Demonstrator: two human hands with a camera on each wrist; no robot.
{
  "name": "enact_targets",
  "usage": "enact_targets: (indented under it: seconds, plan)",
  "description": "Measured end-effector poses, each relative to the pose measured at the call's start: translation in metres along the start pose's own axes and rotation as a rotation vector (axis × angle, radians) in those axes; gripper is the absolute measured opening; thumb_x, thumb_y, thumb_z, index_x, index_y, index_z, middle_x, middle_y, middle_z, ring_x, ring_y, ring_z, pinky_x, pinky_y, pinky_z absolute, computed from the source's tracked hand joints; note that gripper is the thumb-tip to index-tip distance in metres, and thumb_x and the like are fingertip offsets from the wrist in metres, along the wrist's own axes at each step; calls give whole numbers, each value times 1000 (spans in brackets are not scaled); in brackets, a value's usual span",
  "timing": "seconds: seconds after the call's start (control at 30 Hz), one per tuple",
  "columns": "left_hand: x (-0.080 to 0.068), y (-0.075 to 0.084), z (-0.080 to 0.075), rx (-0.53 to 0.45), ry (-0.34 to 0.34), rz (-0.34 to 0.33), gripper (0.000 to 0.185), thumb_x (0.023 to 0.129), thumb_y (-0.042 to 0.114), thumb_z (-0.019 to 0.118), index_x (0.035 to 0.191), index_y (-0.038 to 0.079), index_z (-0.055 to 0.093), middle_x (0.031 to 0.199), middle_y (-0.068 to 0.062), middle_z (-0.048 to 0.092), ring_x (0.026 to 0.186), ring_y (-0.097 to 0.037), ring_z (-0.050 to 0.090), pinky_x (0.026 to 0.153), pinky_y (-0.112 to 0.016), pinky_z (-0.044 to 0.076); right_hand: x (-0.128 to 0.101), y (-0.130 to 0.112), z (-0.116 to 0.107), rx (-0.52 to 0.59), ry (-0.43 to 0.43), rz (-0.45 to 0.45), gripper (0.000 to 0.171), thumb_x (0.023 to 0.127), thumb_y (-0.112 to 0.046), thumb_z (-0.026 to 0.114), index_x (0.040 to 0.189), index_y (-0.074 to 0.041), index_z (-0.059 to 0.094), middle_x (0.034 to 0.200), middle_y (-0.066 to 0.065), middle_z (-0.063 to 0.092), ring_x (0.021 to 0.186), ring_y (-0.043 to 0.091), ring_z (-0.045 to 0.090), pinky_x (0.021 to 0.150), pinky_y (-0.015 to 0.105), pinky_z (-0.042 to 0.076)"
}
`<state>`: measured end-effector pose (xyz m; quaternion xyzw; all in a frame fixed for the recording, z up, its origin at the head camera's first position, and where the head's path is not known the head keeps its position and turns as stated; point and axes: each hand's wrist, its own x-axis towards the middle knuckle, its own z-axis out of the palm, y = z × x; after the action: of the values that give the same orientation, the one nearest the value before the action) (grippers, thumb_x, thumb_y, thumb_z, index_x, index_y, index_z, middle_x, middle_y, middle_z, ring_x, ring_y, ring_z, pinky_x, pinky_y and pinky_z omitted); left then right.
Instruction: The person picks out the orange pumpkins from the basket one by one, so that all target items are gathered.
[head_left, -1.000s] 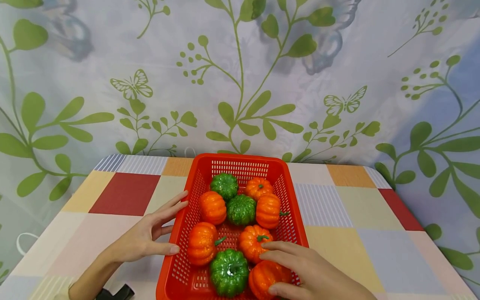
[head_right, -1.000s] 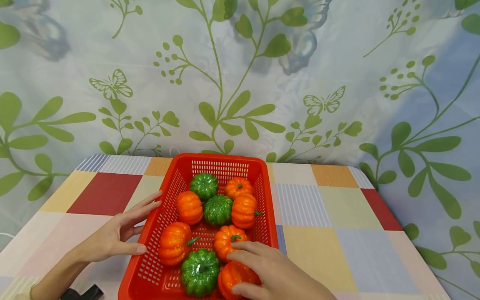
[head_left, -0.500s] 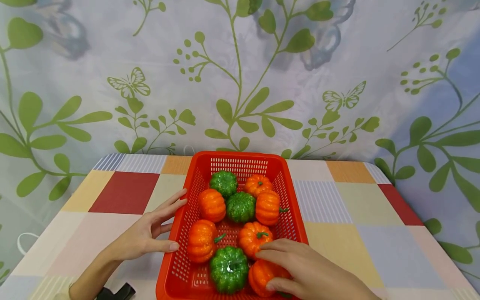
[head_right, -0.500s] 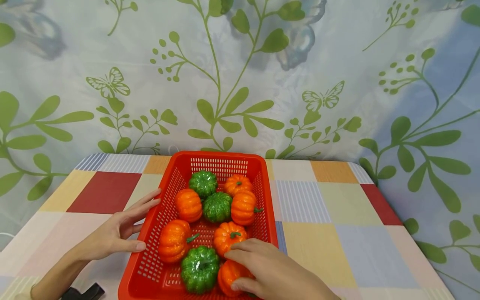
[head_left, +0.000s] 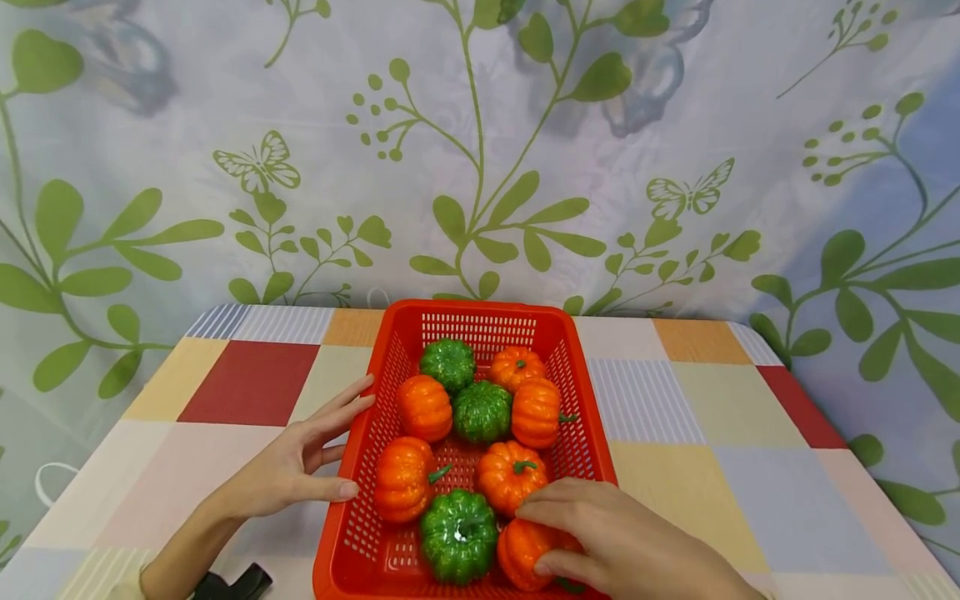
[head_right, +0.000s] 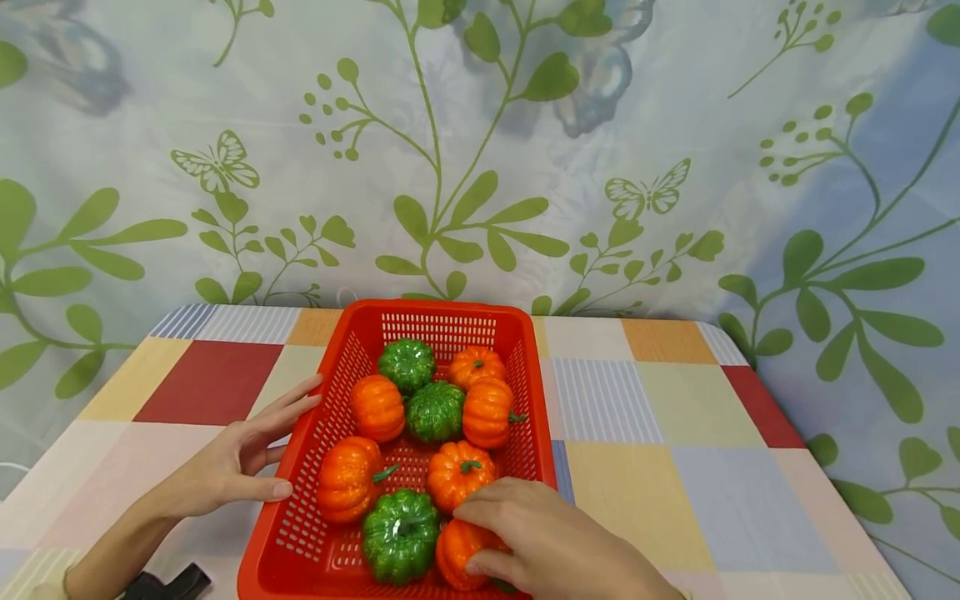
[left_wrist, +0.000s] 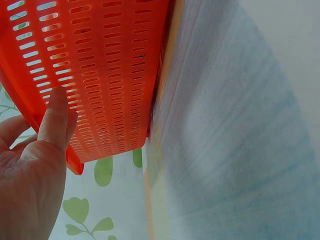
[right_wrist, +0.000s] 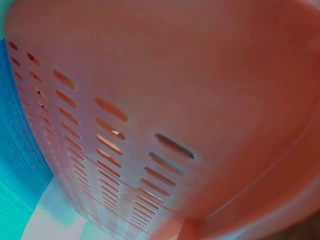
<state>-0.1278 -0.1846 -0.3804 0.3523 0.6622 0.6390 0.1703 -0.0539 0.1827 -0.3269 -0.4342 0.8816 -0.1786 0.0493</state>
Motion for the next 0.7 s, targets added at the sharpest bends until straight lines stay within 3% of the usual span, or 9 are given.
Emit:
enact_targets:
  seconds: [0.33, 0.7]
  plan:
    - [1, 0, 1, -42, -13, -14, 78, 78, -6, 62, 144, 4, 22, 152, -4, 1, 133, -26, 21, 94, -37, 41, -5, 1, -4, 82, 11, -9, 36, 88, -40, 57, 118, -21, 60, 113, -15, 57, 104, 6, 51, 85, 31, 47]
    - [0, 2, 2, -51, 9, -28, 76, 79, -4, 61, 144, 5, 22, 152, -2, 2, 134, -24, 20, 93, -37, 42, -7, -1, -10, 134, -28, 121, 41, 87, -47, 54, 125, -32, 53, 119, -19, 52, 114, 14, 46, 91, 41, 43]
